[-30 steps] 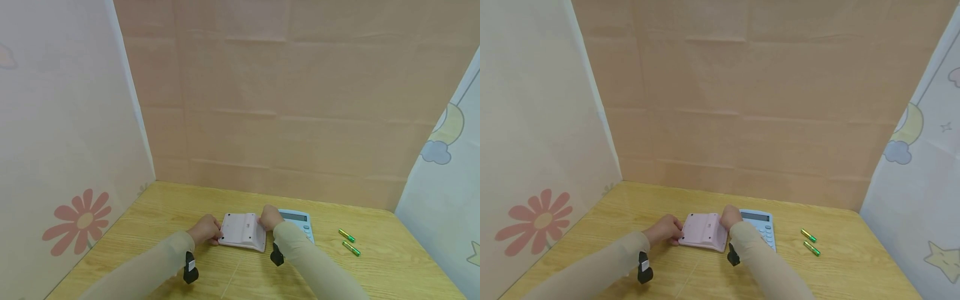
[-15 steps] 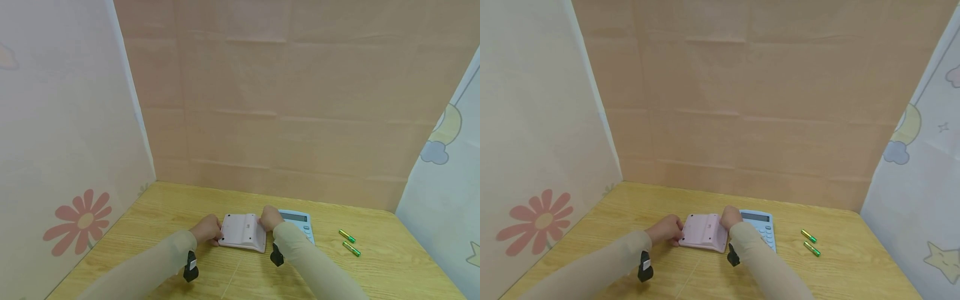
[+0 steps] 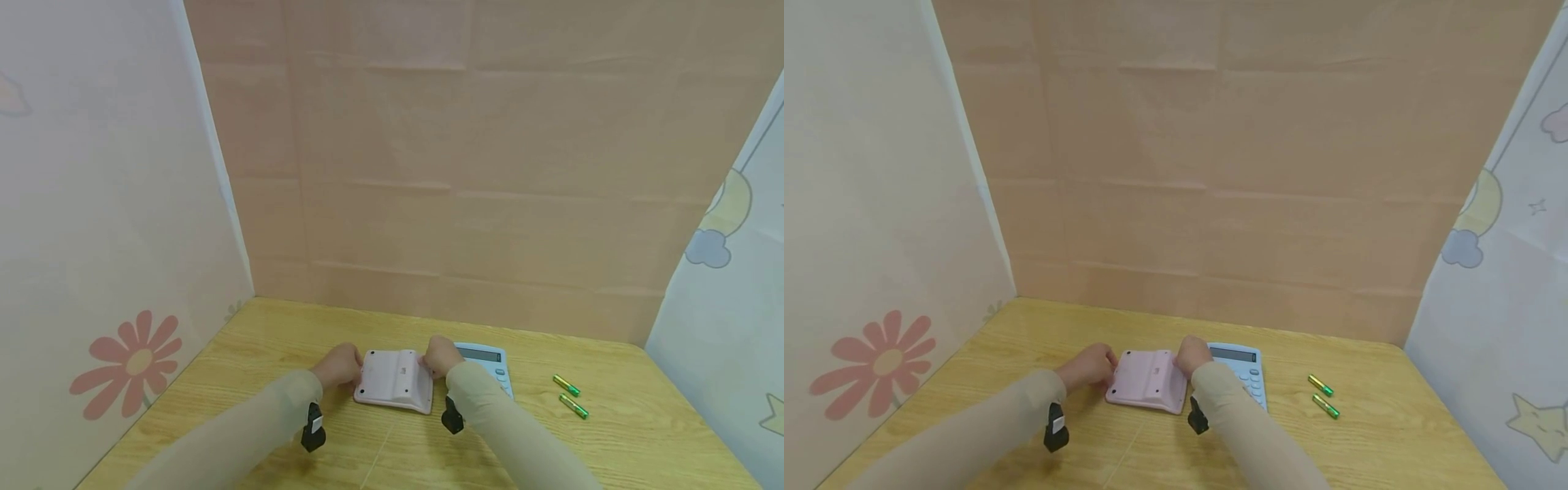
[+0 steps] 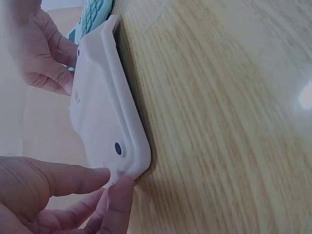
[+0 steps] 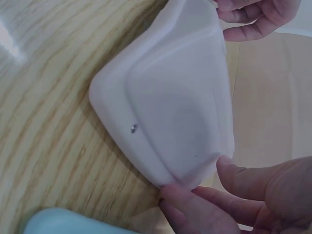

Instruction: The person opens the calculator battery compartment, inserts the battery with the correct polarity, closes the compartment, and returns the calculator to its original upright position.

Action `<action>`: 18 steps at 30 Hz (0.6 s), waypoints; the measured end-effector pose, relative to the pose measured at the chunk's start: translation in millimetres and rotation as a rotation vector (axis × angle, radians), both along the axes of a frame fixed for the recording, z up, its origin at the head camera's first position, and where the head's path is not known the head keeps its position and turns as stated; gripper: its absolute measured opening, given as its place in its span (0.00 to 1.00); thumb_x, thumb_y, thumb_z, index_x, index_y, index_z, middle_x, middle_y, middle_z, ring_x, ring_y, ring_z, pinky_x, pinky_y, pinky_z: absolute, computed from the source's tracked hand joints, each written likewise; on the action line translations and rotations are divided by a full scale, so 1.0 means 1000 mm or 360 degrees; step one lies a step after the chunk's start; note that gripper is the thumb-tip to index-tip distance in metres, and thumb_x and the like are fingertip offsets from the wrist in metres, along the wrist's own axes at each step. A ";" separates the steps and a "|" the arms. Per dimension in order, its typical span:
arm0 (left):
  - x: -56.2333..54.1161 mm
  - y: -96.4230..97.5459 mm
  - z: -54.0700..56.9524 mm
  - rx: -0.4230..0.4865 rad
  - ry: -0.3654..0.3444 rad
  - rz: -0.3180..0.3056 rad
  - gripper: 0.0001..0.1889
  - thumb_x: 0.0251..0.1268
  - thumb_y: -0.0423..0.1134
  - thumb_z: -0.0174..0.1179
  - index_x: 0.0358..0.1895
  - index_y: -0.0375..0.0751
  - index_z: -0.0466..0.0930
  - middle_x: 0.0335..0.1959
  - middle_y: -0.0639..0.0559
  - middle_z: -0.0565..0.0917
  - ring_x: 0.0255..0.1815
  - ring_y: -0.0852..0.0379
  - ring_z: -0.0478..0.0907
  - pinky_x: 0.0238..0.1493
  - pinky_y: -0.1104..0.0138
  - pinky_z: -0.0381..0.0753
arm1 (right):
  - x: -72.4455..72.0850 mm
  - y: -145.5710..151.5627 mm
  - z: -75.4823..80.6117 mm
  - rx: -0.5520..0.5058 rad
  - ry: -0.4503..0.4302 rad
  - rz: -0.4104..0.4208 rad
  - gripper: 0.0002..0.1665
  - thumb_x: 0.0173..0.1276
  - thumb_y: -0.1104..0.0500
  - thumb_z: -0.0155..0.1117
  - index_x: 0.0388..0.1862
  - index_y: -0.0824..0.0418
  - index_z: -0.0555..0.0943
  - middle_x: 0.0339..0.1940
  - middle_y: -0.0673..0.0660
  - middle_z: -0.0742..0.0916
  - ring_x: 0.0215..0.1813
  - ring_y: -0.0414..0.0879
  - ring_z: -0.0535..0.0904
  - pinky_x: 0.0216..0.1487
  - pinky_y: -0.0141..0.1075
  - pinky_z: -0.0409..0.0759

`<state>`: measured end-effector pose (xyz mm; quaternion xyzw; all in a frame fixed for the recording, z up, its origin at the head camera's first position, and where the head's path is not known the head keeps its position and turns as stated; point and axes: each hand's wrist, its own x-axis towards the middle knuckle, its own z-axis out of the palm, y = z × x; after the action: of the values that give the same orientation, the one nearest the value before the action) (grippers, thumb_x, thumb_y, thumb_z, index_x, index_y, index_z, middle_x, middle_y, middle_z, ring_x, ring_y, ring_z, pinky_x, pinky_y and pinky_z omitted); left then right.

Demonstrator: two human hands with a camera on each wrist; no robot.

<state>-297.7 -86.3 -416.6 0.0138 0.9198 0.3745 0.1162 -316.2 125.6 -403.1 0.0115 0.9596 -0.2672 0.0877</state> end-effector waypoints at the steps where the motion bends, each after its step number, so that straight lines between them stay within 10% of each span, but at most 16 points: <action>1: 0.000 0.000 0.000 0.0004 0.0005 -0.0002 0.11 0.51 0.22 0.62 0.39 0.32 0.77 0.32 0.46 0.78 0.26 0.55 0.76 0.27 0.68 0.77 | 0.000 0.000 0.000 0.0008 0.0001 0.0005 0.12 0.68 0.62 0.63 0.25 0.66 0.80 0.18 0.55 0.79 0.17 0.41 0.70 0.20 0.29 0.71; 18: -0.003 0.008 -0.004 -0.0114 0.0107 -0.0050 0.10 0.55 0.27 0.66 0.30 0.37 0.72 0.20 0.48 0.75 0.18 0.57 0.74 0.21 0.71 0.70 | -0.003 0.002 -0.002 0.0007 -0.0006 0.0002 0.11 0.68 0.61 0.63 0.27 0.67 0.79 0.19 0.56 0.79 0.18 0.42 0.73 0.22 0.32 0.76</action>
<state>-300.5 -78.6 -421.0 0.0367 0.9357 0.3387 0.0914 -319.2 127.3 -404.8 0.0117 0.9600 -0.2650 0.0897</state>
